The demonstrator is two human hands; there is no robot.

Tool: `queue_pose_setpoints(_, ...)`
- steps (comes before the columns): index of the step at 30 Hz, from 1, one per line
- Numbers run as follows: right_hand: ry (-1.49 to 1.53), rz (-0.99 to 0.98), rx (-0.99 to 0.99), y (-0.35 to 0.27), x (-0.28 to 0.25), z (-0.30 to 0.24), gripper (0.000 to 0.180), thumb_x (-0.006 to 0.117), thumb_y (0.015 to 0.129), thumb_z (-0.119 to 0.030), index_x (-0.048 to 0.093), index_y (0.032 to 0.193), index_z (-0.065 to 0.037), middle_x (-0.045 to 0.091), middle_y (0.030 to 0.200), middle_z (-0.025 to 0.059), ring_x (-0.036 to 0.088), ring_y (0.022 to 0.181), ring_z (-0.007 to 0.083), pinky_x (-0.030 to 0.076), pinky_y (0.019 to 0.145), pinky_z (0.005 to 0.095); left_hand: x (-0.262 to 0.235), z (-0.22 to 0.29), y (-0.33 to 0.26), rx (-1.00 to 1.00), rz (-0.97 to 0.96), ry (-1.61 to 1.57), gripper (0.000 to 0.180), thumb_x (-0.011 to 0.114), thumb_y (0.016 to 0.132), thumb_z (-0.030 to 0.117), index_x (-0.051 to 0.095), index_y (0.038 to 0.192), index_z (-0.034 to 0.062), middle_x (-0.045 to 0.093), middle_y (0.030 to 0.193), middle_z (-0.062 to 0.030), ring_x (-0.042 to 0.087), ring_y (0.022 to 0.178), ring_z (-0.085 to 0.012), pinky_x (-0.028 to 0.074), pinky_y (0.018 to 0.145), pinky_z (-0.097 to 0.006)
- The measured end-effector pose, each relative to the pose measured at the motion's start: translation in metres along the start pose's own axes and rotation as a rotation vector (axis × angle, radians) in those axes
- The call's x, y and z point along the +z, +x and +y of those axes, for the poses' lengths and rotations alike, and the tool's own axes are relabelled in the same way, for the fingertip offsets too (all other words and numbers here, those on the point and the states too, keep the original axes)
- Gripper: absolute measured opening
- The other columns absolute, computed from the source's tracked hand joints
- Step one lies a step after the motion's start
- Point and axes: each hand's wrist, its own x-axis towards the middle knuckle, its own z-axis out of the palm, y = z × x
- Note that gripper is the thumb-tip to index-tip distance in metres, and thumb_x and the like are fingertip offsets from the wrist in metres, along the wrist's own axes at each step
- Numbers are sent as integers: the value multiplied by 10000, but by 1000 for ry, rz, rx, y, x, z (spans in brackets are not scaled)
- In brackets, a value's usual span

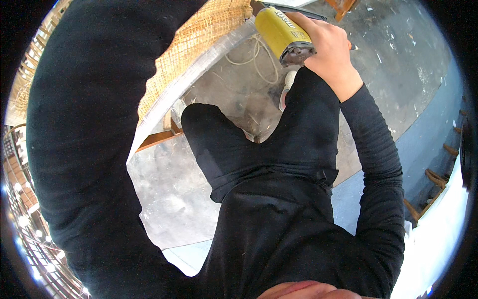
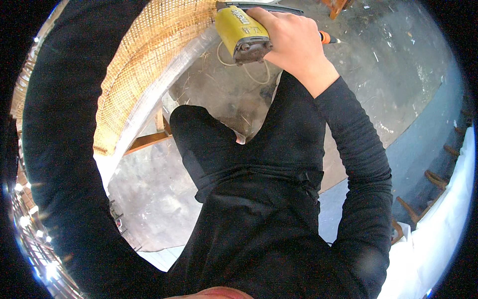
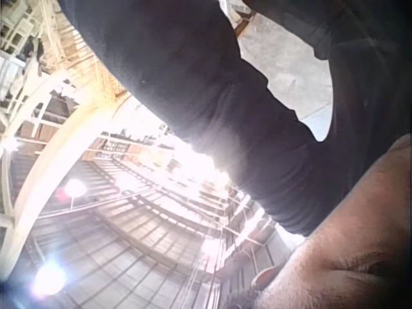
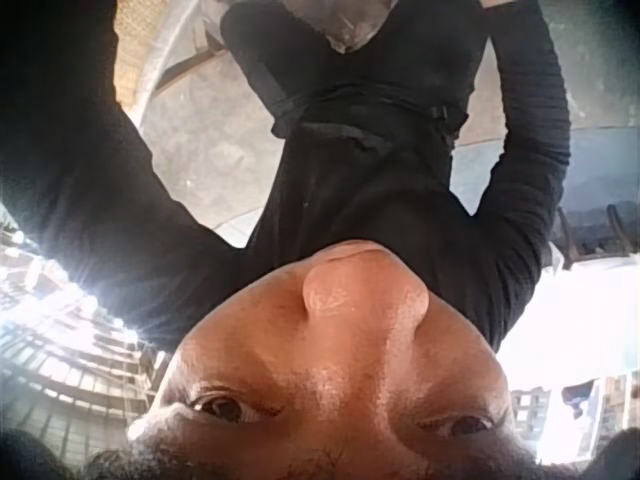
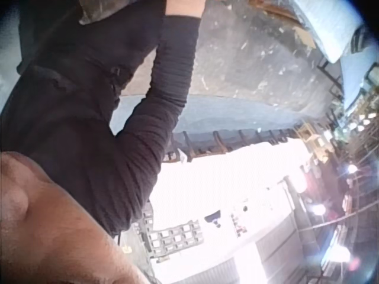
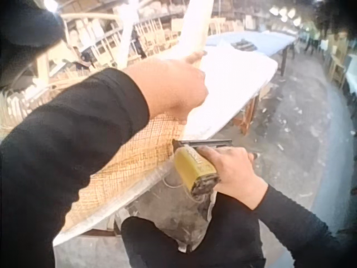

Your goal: The person uses a pneumatic staple gun to attach woven cane webbing to the underside of a wooden chair frame. They repeatedly pull the webbing taut, staple it along the frame edges, and trim excess material with a utility knife.

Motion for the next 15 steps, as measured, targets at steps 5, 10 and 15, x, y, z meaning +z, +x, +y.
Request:
queue_pose_setpoints(5, -6, -82, 89, 4, -5, 1, 786, 710, 545, 26, 679, 1308, -163, 737, 938, 178, 717, 908, 376, 565, 778, 429, -3, -3, 1, 7, -8, -6, 276, 755, 735, 164, 818, 978, 50, 773, 1018, -161, 699, 1082, -316, 216, 1241, -493)
queue_pose_setpoints(10, -51, -116, 69, 6, -3, 7, 785, 706, 565, 34, 672, 1324, -166, 742, 966, 177, 712, 925, 388, 568, 797, 447, -5, -2, 1, 14, -25, -8, 277, 761, 737, 177, 818, 979, 53, 774, 1014, -155, 699, 1080, -311, 187, 1255, -502)
queue_pose_setpoints(15, -43, -126, 97, 8, -5, 2, 747, 747, 595, -1, 670, 1319, -171, 745, 978, 169, 715, 938, 376, 571, 798, 445, -9, -1, 2, 25, -31, -9, 279, 766, 739, 190, 817, 979, 57, 775, 1011, -150, 699, 1078, -307, 157, 1269, -511)
